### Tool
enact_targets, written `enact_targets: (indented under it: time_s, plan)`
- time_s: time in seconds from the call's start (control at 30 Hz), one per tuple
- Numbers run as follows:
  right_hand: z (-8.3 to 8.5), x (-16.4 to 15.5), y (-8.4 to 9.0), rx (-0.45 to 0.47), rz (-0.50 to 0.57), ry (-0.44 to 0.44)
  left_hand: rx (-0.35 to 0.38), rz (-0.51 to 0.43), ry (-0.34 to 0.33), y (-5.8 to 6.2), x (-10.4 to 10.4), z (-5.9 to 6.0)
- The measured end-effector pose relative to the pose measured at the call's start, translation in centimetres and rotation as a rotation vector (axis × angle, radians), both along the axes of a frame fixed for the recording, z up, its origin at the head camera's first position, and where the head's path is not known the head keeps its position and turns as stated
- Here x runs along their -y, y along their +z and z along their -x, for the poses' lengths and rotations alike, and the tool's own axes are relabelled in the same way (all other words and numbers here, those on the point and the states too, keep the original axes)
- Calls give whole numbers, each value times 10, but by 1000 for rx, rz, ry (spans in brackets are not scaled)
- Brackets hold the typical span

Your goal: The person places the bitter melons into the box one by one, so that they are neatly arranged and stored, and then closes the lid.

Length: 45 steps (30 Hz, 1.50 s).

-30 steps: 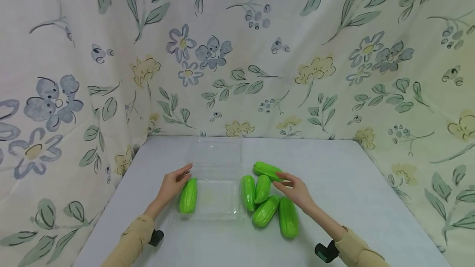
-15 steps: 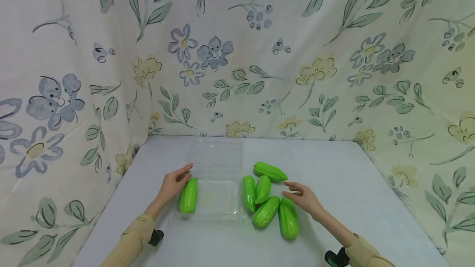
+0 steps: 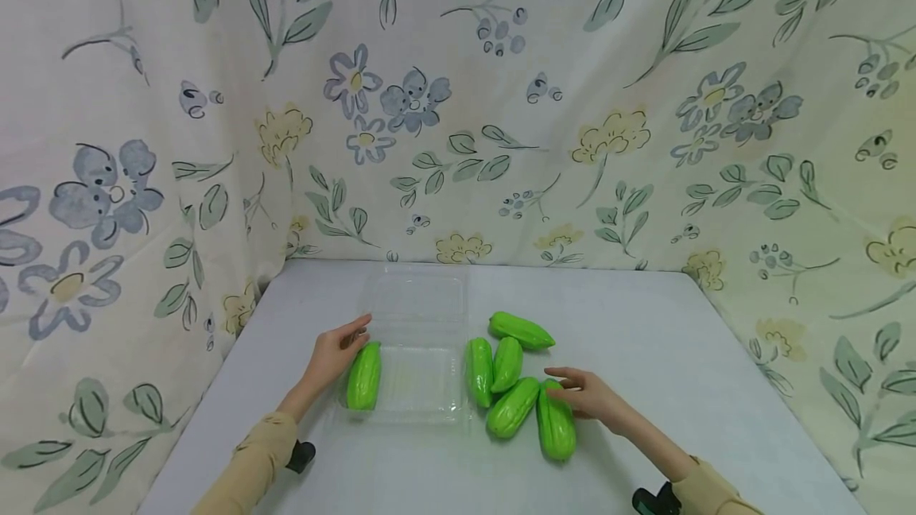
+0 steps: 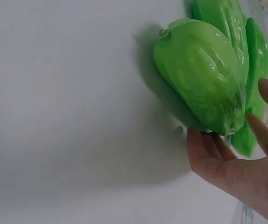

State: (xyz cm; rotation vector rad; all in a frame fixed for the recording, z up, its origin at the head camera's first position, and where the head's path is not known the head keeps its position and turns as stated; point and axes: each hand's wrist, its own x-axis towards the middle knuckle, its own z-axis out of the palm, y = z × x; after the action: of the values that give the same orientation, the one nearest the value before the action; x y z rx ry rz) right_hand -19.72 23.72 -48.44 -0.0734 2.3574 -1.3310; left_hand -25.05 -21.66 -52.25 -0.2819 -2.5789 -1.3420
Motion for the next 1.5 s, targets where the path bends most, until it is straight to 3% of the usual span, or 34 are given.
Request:
enact_targets:
  time_s: [0.37,1.5]
  plan:
    - [-3,-1,1,10,5,76,14,-8,-5,3,0,-2]
    - [-4,-2,0,43,29,45,1,2,0,0,1,0]
